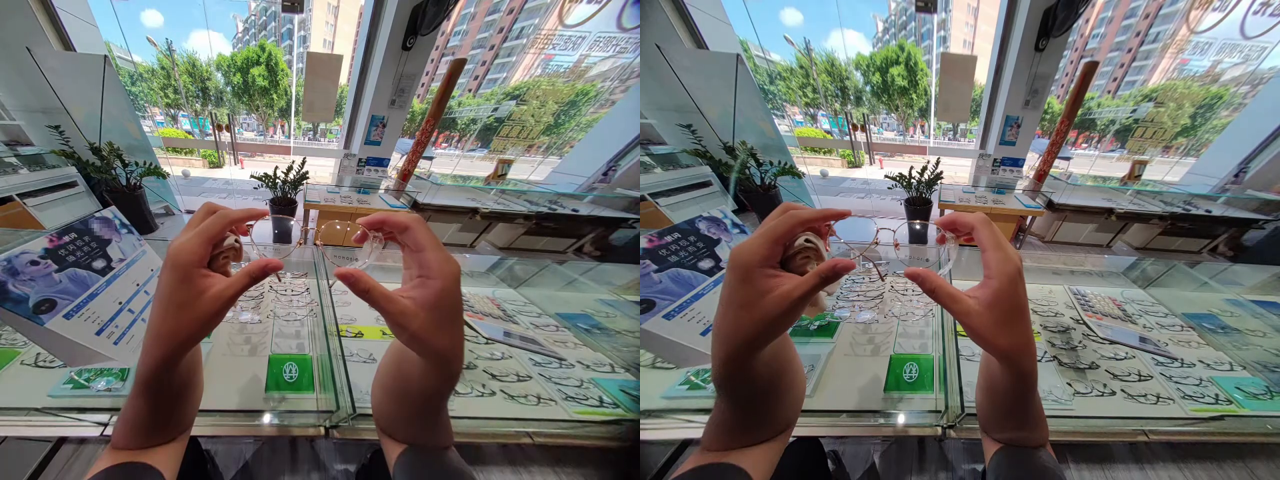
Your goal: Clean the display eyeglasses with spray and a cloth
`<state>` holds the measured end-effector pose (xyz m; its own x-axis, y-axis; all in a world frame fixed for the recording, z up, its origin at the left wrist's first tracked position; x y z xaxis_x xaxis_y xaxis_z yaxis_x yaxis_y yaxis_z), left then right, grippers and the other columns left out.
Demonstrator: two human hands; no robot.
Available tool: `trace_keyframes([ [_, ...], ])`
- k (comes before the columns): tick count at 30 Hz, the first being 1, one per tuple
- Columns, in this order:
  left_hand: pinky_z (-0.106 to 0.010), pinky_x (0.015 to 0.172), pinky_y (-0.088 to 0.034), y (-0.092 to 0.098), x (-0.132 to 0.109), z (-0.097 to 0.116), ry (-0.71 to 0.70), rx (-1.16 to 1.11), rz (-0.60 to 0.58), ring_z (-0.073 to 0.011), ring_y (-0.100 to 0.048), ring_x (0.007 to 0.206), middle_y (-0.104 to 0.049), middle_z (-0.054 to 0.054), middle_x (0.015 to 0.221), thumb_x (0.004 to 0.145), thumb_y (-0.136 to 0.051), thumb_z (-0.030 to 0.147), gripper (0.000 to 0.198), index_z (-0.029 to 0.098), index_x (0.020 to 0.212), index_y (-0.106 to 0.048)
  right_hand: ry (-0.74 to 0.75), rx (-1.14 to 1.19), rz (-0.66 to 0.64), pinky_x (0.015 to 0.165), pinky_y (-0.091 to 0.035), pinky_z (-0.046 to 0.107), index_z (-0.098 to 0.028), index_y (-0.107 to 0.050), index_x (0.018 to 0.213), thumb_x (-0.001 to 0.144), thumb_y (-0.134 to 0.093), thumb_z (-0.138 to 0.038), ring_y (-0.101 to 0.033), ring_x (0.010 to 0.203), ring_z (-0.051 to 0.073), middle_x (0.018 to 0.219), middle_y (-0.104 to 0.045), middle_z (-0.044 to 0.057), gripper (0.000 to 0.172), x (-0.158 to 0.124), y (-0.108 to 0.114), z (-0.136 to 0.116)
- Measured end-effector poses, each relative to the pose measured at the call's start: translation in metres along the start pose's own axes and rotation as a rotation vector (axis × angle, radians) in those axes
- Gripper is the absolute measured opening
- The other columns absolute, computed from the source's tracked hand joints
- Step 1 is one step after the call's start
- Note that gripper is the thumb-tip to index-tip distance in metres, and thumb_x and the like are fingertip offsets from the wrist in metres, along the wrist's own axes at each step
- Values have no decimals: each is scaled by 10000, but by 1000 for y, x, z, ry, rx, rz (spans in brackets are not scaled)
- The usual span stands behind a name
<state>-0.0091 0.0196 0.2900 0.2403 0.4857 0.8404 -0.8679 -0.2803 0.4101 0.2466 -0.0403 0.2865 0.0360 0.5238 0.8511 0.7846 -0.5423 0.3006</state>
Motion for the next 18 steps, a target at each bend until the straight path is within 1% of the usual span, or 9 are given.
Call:
trace_keyframes([
  [3,-292,616,-548,0,0,3,83,-17,-23,-170,-641,811,-689,-36,1075,925,-863,665,512,353,1326,-796,18,16,11,1008,-628,476,-288,-711,1239,905,-922,-511,-713,1052,268,1093,-729,39,454,-1,0,1],
  [9,-279,608,-520,0,1,3,62,-12,-29,-169,-636,820,-703,-35,1058,923,-862,670,515,343,1317,-804,32,22,18,1001,-630,483,-296,-706,1249,905,-924,-517,-712,1042,267,1097,-720,38,463,-1,0,1],
  [14,-300,662,-561,-2,0,0,33,-9,-25,-181,-657,854,-716,-45,1092,949,-834,676,508,345,1332,-799,40,18,16,1005,-637,485,-299,-709,1236,913,-912,-543,-716,1045,267,1084,-721,37,452,-1,0,0],
  [18,-351,766,-619,-2,0,1,0,0,-5,-208,-679,917,-717,-48,1125,954,-838,656,501,366,1359,-787,31,6,6,1019,-635,502,-308,-711,1255,928,-897,-544,-721,1105,285,1142,-733,47,444,-2,1,0],
])
Point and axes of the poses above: each hand's wrist, its own x-axis towards the middle knuckle, its own y-axis out of the back of the hand, z = x × y, the point moved 4 cm from there along x, towards the middle knuckle
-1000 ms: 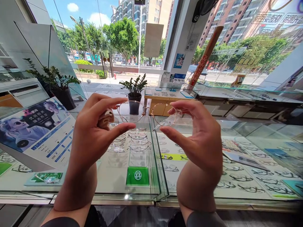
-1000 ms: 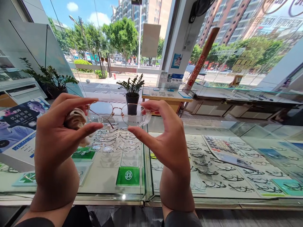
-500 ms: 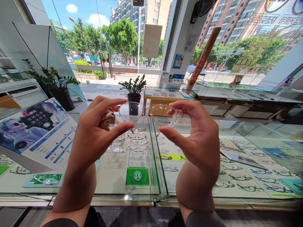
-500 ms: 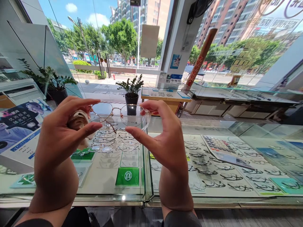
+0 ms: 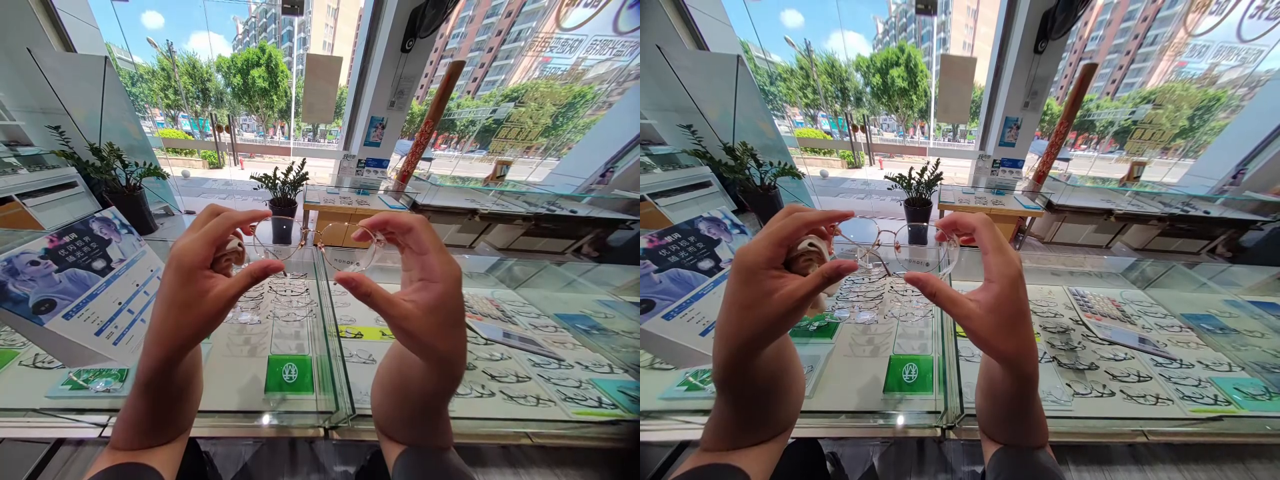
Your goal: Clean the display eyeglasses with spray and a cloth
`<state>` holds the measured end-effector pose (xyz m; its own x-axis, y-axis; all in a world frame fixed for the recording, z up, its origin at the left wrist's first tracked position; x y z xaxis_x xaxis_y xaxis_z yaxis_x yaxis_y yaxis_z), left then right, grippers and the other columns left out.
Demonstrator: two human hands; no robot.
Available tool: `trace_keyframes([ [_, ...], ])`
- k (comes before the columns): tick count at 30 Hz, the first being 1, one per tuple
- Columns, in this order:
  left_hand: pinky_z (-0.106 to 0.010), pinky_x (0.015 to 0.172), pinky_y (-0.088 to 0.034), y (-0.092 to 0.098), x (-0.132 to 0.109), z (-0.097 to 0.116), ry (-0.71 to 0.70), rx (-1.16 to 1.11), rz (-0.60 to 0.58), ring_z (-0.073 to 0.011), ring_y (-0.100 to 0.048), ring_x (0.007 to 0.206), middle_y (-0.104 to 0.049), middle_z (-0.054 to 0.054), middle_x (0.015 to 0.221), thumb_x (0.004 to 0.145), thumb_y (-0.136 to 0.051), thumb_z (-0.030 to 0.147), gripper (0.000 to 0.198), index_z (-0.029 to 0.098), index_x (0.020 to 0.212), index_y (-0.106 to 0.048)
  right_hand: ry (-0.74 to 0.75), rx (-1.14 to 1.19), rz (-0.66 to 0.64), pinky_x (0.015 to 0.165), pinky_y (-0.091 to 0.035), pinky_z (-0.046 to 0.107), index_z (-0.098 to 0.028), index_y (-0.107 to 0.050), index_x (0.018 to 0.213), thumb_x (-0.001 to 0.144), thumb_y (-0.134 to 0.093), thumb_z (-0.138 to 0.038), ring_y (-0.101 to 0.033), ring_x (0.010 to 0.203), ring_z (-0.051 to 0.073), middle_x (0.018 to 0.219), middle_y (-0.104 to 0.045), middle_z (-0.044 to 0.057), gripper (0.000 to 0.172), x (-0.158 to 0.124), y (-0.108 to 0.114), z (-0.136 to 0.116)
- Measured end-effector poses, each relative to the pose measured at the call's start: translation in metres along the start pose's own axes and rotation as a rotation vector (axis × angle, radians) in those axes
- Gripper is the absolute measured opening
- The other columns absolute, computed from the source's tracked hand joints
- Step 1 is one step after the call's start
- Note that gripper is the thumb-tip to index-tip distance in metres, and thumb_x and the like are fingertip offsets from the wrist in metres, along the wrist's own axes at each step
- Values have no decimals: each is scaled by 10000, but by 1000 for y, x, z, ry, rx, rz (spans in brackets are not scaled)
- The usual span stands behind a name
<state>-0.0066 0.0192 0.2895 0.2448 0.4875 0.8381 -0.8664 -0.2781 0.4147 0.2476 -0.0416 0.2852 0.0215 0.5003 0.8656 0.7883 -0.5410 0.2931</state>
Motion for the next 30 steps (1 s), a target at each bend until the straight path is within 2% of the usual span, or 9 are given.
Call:
trace_keyframes([
  [5,-406,869,-642,-3,-1,4,-60,21,83,-236,-683,990,-700,-46,1137,949,-852,632,492,383,1366,-777,-19,-26,-19,1042,-615,510,-306,-710,1264,945,-887,-505,-715,1199,304,1223,-749,59,416,0,2,2],
  [17,-346,692,-601,-12,-7,11,-95,-4,186,-211,-629,909,-645,-44,1057,891,-917,606,502,363,1312,-791,-64,-77,-108,1089,-619,545,-308,-727,1316,993,-836,-487,-721,1243,320,1310,-762,80,384,3,7,6],
  [26,-375,737,-634,-14,-9,15,-99,33,211,-218,-653,916,-663,-40,1048,894,-909,619,481,356,1278,-790,-115,-34,-187,1094,-619,546,-298,-716,1369,1015,-814,-521,-733,1282,326,1363,-778,99,429,2,6,14],
  [30,-408,783,-660,-14,-9,18,-75,52,204,-231,-661,943,-670,-47,1068,915,-876,644,477,358,1287,-788,-114,-22,-174,1087,-621,551,-293,-718,1367,1004,-830,-508,-736,1273,322,1360,-780,96,437,1,6,15],
])
Point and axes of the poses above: each hand's wrist, its own x-axis towards the middle knuckle, its own y-axis out of the back of the hand, z = x × y, the point moved 4 cm from there along x, towards the middle knuckle
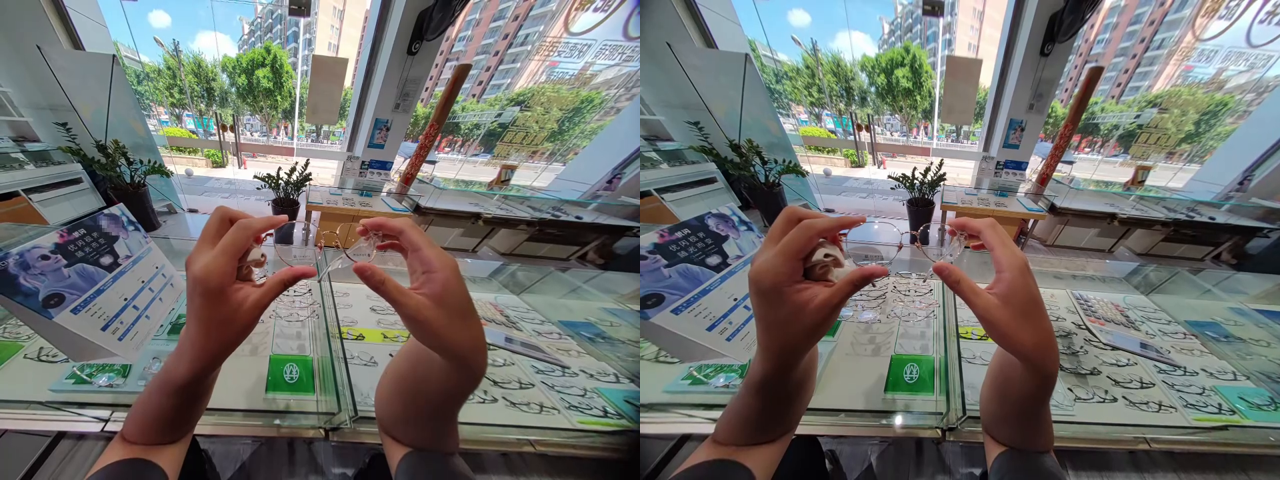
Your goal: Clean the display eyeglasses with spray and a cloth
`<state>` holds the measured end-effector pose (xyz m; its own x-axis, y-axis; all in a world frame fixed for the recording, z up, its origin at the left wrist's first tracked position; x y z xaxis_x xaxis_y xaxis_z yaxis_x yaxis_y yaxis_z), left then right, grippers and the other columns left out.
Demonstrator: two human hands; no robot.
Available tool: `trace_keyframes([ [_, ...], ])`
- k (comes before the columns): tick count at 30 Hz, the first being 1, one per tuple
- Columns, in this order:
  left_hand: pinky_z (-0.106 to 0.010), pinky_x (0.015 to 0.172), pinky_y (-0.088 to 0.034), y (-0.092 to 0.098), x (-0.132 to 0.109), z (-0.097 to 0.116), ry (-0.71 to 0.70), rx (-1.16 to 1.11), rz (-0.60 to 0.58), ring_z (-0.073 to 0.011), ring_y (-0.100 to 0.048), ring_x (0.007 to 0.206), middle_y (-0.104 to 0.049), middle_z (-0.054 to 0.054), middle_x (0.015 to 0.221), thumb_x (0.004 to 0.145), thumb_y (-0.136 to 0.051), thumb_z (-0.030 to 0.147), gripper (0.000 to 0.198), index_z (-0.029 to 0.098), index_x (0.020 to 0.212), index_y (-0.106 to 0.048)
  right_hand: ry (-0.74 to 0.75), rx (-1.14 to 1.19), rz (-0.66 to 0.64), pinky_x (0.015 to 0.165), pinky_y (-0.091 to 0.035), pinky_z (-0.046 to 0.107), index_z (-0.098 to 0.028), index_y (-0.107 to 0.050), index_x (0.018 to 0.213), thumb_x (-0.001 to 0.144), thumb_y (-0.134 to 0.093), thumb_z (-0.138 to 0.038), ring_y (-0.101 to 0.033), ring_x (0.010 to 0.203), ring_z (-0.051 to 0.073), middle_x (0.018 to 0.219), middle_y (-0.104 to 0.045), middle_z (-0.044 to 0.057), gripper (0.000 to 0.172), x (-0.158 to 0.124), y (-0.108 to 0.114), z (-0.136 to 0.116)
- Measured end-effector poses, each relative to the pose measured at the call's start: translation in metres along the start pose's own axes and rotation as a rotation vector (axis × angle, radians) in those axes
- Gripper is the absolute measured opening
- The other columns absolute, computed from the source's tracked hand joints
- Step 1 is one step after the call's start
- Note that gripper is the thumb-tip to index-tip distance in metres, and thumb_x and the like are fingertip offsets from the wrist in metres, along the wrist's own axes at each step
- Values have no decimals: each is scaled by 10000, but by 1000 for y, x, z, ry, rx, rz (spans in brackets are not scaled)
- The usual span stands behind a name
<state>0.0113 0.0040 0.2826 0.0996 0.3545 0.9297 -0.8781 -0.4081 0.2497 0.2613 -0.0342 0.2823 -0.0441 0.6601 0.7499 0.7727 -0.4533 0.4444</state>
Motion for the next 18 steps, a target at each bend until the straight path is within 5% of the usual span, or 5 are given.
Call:
trace_keyframes([
  [11,-362,691,-639,-1,0,-5,106,-27,-6,-210,-654,938,-652,-66,1227,936,-858,656,542,389,1396,-755,173,-75,254,1085,-609,569,-351,-732,1329,963,-874,-394,-716,1271,351,1306,-773,65,395,0,-4,-11],
  [18,-352,707,-619,-7,0,-11,113,-33,58,-200,-673,946,-657,-68,1356,972,-848,595,540,372,1443,-707,308,-144,333,1179,-552,683,-418,-638,1501,961,-858,-370,-616,1435,432,1456,-698,93,585,-7,-13,-12],
])
Point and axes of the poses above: each hand's wrist, its own x-axis towards the middle knuckle, its own y-axis out of the back of the hand, z = x × y, the point moved 4 cm from there along x, towards the middle knuckle
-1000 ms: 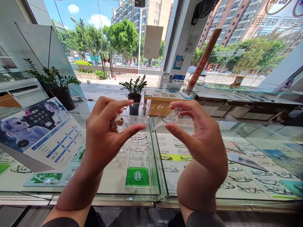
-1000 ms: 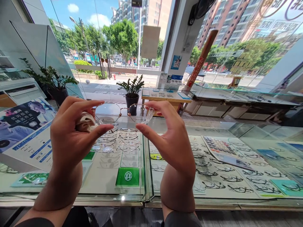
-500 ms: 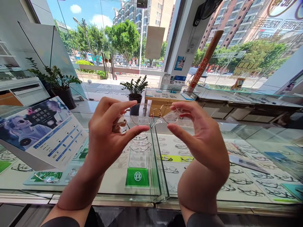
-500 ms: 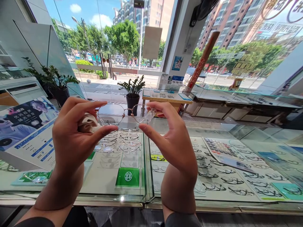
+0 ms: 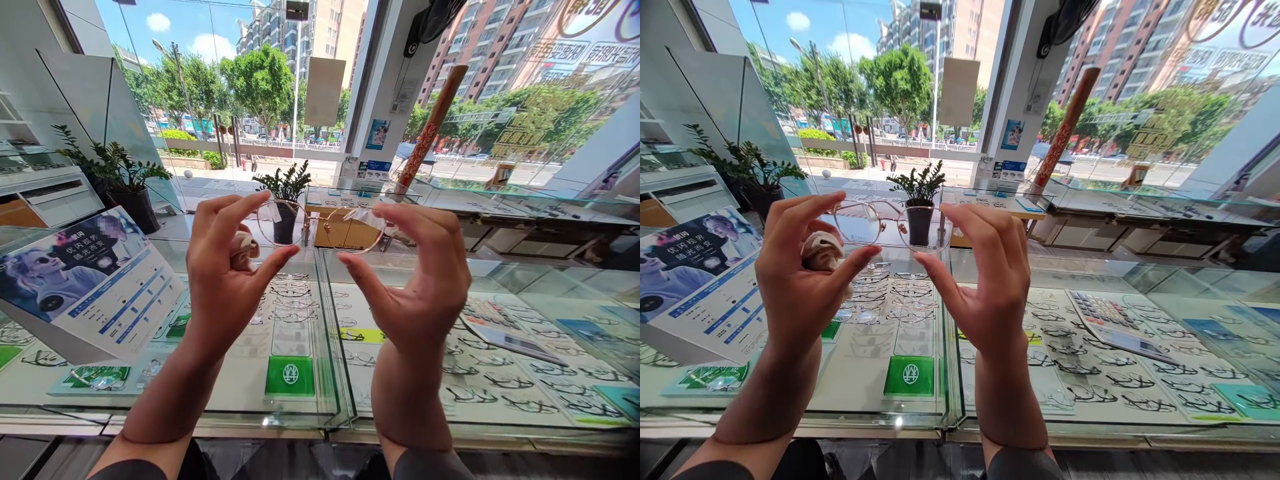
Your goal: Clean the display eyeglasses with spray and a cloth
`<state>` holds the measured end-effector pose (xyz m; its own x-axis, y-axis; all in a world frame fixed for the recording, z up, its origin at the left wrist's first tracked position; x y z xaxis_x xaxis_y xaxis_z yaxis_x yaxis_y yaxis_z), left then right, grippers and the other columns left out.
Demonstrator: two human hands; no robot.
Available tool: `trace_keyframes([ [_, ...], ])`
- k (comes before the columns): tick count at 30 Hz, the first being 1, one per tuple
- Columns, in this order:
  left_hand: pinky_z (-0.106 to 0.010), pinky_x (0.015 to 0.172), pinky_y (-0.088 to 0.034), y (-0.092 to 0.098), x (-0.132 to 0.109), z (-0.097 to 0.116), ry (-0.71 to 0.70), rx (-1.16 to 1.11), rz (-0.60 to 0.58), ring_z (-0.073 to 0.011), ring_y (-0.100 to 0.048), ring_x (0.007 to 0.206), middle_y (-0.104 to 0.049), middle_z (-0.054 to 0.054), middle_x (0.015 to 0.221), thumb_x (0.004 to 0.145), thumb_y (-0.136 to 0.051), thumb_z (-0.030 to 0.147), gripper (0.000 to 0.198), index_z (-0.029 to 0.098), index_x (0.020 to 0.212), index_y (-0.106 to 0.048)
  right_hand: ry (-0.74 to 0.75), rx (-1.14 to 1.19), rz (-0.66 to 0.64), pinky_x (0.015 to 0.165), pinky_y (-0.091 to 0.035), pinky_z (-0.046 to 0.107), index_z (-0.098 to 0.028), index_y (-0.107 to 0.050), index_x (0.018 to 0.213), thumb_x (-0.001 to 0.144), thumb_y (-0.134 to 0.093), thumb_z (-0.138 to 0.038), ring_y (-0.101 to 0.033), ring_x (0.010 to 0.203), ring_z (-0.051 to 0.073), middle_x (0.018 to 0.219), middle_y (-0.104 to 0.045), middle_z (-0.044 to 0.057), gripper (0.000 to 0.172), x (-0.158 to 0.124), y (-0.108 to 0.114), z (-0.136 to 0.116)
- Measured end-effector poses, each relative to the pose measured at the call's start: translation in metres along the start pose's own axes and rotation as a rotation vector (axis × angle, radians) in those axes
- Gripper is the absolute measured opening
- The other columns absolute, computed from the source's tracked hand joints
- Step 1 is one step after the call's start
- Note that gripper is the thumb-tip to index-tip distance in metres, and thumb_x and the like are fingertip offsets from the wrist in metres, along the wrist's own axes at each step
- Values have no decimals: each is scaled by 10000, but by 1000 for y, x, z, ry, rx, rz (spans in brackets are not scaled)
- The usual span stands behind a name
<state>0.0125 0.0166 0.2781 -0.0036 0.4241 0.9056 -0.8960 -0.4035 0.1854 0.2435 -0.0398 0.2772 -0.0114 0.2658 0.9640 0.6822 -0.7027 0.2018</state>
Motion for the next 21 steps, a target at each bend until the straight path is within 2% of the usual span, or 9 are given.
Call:
trace_keyframes([
  [6,-400,692,-633,-1,-3,-5,28,14,-1,-248,-719,1001,-707,-73,1439,956,-854,614,590,394,1473,-673,-33,-180,-19,1108,-594,739,-472,-584,1540,986,-824,-442,-607,1443,493,1487,-701,100,604,-3,-1,-3],
  [13,-405,604,-600,-3,-5,-8,40,51,-32,-273,-753,1080,-701,-63,1508,1026,-762,643,579,404,1533,-615,-47,-162,-21,1135,-583,748,-473,-592,1520,991,-821,-457,-592,1455,489,1517,-682,93,577,-2,-3,-4],
  [16,-438,658,-629,-3,-4,-7,21,54,11,-301,-746,1157,-679,-64,1500,1039,-742,653,560,363,1507,-638,-36,-120,-1,1142,-579,733,-461,-612,1506,976,-836,-422,-561,1491,496,1532,-658,92,577,0,-6,-4],
  [19,-476,760,-677,-3,-4,-5,-10,65,64,-300,-742,1178,-673,-69,1508,1017,-803,587,536,390,1490,-646,8,-70,49,1137,-579,712,-427,-628,1502,949,-858,-406,-573,1483,469,1522,-648,93,600,3,-8,-6],
  [21,-482,803,-695,-2,-4,-4,-23,63,86,-300,-741,1191,-674,-74,1512,997,-843,539,547,407,1490,-646,-23,15,77,1093,-607,672,-395,-612,1533,945,-853,-448,-599,1456,439,1543,-632,110,638,4,-10,-5],
])
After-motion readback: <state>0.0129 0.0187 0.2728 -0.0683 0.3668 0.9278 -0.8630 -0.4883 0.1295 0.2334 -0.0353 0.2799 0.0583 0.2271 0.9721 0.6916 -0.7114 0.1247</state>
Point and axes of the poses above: each hand's wrist, its own x-axis towards the middle knuckle, its own y-axis out of the back of the hand, z = x × y, the point moved 4 cm from there along x, towards the middle knuckle
